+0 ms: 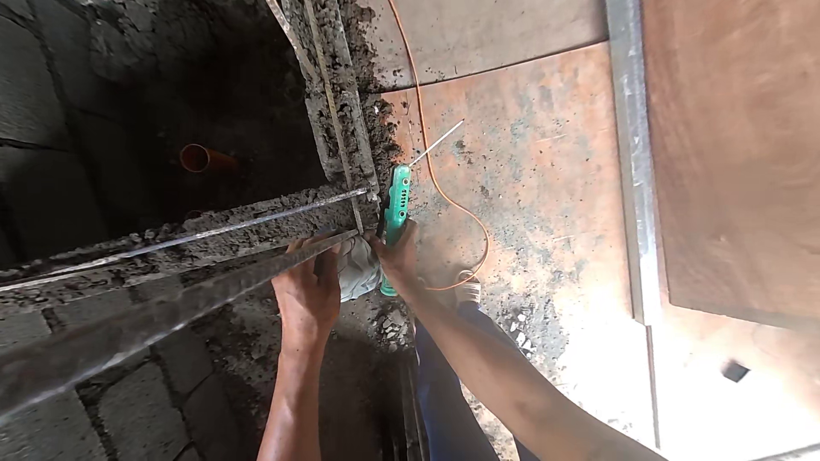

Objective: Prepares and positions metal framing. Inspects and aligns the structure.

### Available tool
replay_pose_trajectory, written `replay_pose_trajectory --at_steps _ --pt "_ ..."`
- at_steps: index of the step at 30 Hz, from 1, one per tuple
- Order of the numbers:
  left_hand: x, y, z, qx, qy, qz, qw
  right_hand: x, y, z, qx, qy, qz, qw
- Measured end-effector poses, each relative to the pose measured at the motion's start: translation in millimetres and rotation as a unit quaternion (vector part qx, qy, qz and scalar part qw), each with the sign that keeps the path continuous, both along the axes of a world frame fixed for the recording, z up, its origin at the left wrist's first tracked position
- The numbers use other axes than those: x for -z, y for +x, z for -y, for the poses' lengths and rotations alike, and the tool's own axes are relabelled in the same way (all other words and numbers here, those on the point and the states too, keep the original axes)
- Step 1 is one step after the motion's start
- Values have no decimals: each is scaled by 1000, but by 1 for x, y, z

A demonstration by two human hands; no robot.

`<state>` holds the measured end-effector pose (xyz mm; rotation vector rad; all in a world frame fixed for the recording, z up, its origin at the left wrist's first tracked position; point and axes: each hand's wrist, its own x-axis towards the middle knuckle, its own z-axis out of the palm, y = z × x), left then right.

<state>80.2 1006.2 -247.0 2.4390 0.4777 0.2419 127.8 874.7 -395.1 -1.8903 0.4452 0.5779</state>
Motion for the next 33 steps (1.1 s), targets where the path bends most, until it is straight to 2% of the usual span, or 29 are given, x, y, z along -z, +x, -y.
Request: replay_pose_trajectory --at_steps 13,33 --pt "-1 4 1 -17 17 -4 1000 2 11 -3 -2 -10 19 1000" --pt "-1 1 13 -53 13 9 998 -5 17 4 -38 -22 -8 999"
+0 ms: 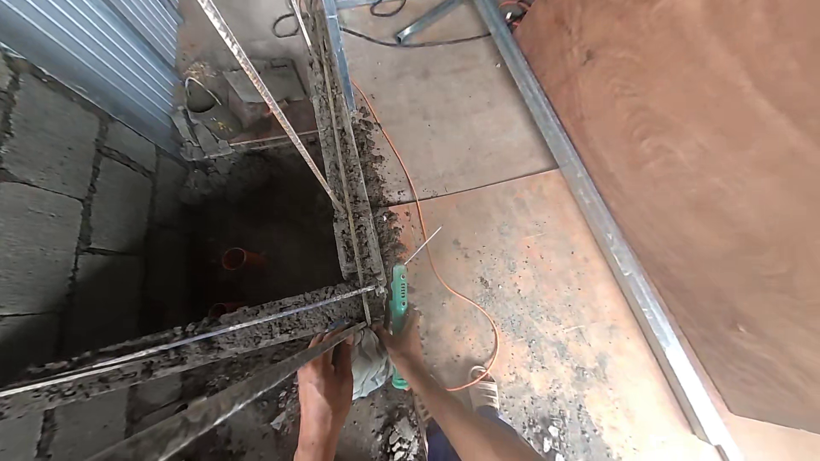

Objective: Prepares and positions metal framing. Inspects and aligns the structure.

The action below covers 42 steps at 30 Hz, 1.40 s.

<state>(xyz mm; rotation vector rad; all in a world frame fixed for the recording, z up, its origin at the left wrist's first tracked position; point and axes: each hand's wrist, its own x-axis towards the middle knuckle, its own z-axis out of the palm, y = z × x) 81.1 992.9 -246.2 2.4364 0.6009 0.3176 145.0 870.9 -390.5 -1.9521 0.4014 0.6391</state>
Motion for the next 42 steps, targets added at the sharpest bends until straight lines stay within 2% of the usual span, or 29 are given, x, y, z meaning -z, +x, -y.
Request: replay_pose_trajectory --at_steps 9,16,23,27,36,42 --pt "-1 -2 1 4 -3 -7 1000 9 -2 5 -31 -21 18 999" --pt "-1 -2 -1 8 -6 -9 1000 -7 1 38 -55 3 16 998" --pt "0 -1 -6 5 -43 -25 999 -26 -15 122 -63 -41 -22 997" --pt "-1 0 -6 -16 -79 -35 996 -41 -40 178 -50 -29 -39 998" --pt "-3 -1 -7 -37 -148 -45 987 -82 -97 290 -68 -97 -101 988" --pt "7 -6 -8 -21 -158 -12 987 -99 -115 336 -60 -110 -119 985"
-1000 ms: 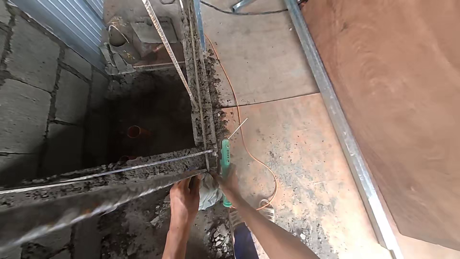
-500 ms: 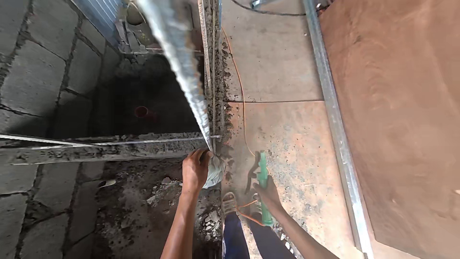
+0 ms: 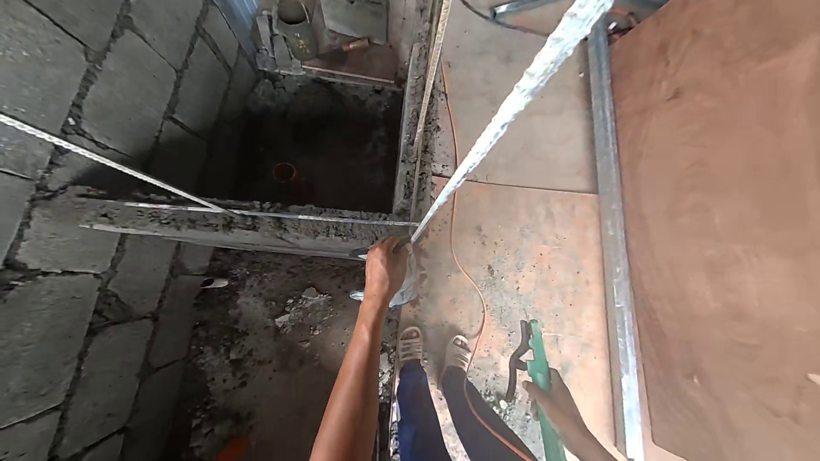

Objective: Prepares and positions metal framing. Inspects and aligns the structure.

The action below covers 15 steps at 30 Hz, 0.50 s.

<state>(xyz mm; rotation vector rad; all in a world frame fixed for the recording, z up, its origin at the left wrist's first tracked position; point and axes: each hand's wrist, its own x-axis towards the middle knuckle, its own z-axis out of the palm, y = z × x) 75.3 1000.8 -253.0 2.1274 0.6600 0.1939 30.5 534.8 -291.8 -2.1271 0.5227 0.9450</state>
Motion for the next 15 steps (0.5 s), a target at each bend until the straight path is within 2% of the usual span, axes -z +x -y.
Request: replay_pose_trajectory --at_steps 8,13,15 --pt "-1 -1 -2 35 12 0 999 -3 -10 13 9 46 -20 999" --pt "-5 3 -8 55 26 -2 998 -3 -8 8 -23 62 -39 997" --pt "-3 -2 -6 58 28 -14 998 -18 -16 3 -64 77 -12 995"
